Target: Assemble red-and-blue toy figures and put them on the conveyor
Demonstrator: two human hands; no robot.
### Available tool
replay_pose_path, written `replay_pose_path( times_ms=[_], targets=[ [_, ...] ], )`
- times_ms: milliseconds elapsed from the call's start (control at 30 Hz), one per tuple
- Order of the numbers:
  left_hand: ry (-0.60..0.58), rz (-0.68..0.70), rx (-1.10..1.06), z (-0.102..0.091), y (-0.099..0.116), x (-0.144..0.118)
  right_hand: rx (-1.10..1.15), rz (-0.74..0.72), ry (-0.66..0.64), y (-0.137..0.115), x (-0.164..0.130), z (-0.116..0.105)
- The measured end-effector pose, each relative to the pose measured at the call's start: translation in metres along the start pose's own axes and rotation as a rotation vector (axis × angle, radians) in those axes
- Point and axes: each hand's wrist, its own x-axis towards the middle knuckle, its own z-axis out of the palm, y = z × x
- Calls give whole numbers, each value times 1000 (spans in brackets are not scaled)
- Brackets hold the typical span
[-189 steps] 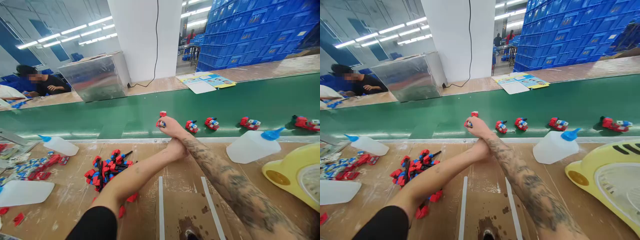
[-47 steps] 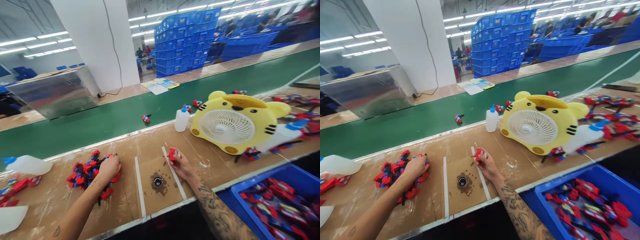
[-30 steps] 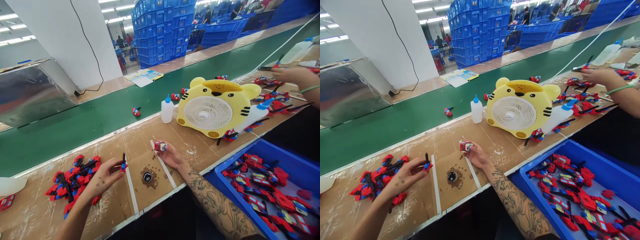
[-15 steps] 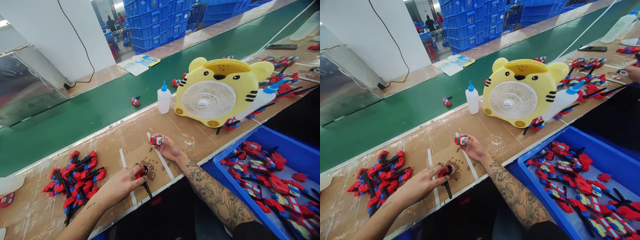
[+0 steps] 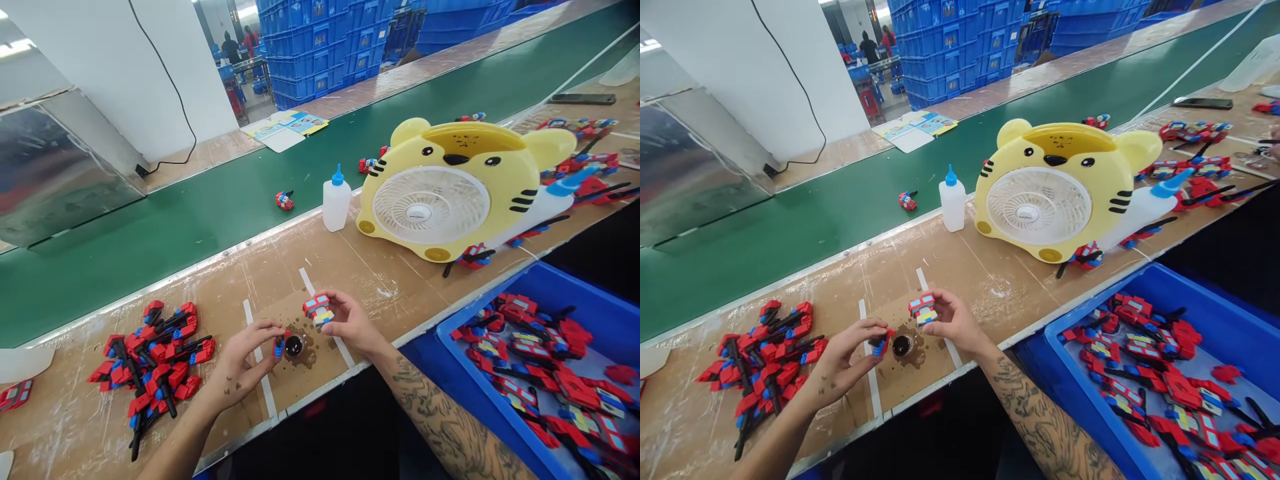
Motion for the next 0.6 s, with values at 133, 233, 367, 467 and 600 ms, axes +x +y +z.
replay_pose_path(
  times_ms=[133, 233, 367, 467, 600],
  targets=[
    [256, -188, -371, 11, -5, -4, -62, 10, -2, 2, -5, 12],
    [311, -237, -474, 17, -5, -2, -93, -8, -16, 5, -2, 24],
    [340, -224, -475, 18, -7, 2, -195, -19, -65, 7, 1, 37],
    [378, -220, -454, 17, -8, 5, -395, -76, -71, 4, 4, 42],
    [514, -254, -579, 24, -1, 14, -757, -268, -17, -9, 12, 56]
  ],
)
